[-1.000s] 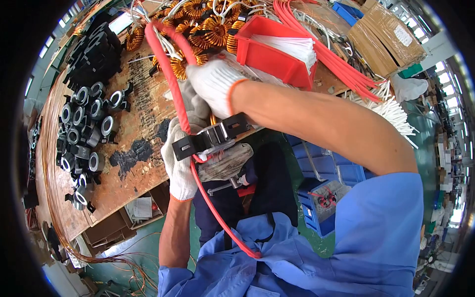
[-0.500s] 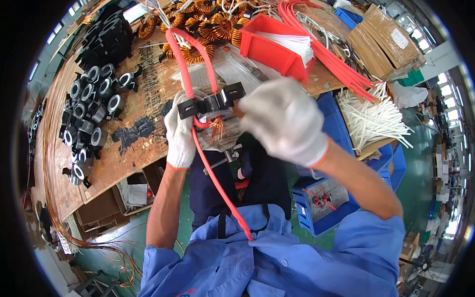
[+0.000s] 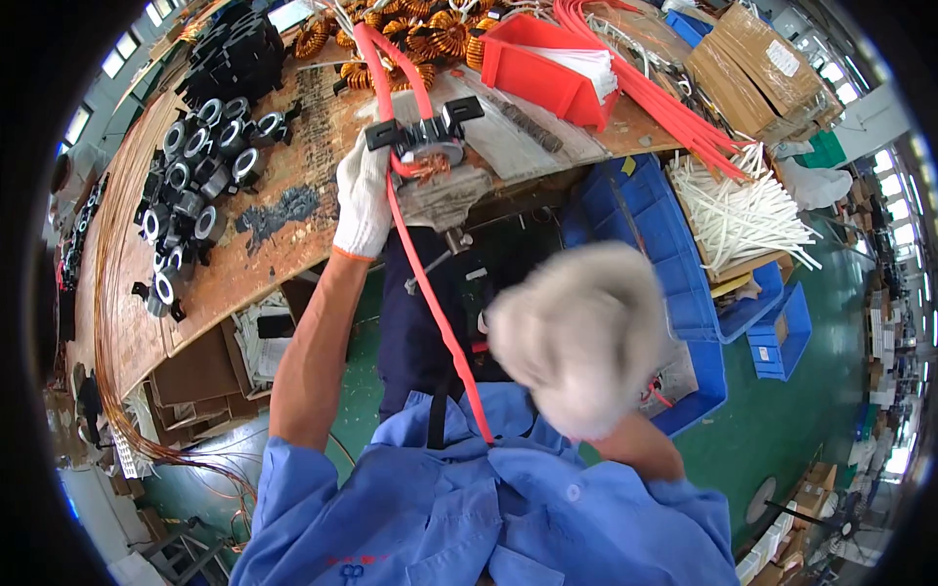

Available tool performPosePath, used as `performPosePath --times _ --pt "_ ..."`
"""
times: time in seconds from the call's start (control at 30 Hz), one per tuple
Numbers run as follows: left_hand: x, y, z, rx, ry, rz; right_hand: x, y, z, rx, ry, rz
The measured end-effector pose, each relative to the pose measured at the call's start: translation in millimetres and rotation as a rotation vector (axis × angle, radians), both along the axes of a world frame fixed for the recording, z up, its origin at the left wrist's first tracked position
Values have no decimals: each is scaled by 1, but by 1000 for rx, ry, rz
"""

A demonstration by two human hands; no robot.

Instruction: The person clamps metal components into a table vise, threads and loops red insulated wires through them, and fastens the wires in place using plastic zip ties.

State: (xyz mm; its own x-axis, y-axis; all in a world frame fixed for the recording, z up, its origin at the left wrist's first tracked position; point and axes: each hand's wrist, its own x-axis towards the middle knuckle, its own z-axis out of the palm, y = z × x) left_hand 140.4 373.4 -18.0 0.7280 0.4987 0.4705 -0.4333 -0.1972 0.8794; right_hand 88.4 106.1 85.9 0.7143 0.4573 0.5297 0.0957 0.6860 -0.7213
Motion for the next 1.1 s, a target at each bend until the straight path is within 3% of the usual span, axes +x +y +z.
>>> performPosePath --times 0.03,0.1,0.17,0.23,0.37,0.43,0.53,0.63,0.67,0.73,0.77,0.87,0.97,1.1 --pt "0 -2 3 15 -10 11 -11 -23 1 21 54 10" --pt "-2 -5 3 37 -16 13 -3 -38 -18 -344 -129 -458" --pt "-1 -5 7 -52 -41 -45 21 -18 -20 -889 -618 -837" --pt "-1 -2 3 -34 -32 -58 50 22 -29 -804 -987 -951" --pt "-3 0 5 -39 12 -31 96 77 -23 -773 -1234 -940" --pt "-2 4 1 4 25 -16 105 85 -22 -1109 -1404 -951" --pt "-2 3 -3 -46 69 -50 104 76 -33 -1064 -1562 -926" --pt "-3 1 5 -62 21 -71 62 34 -21 -835 -1513 -562" --pt "-2 1 3 -66 23 -76 38 10 -19 -814 -1347 -495" --pt "3 -2 -3 -162 -36 -73 16 -39 -12 -951 -1269 -507" --pt "1 -1 -5 -170 -30 -63 25 -42 1 -893 -1191 -628" --pt "0 5 3 -3 42 -75 33 -27 29 -748 -803 -595" --pt "8 2 -8 -153 -41 -63 33 29 11 -238 -265 9" --pt "1 1 0 -70 2 -49 -5 -5 -7 -79 496 23"
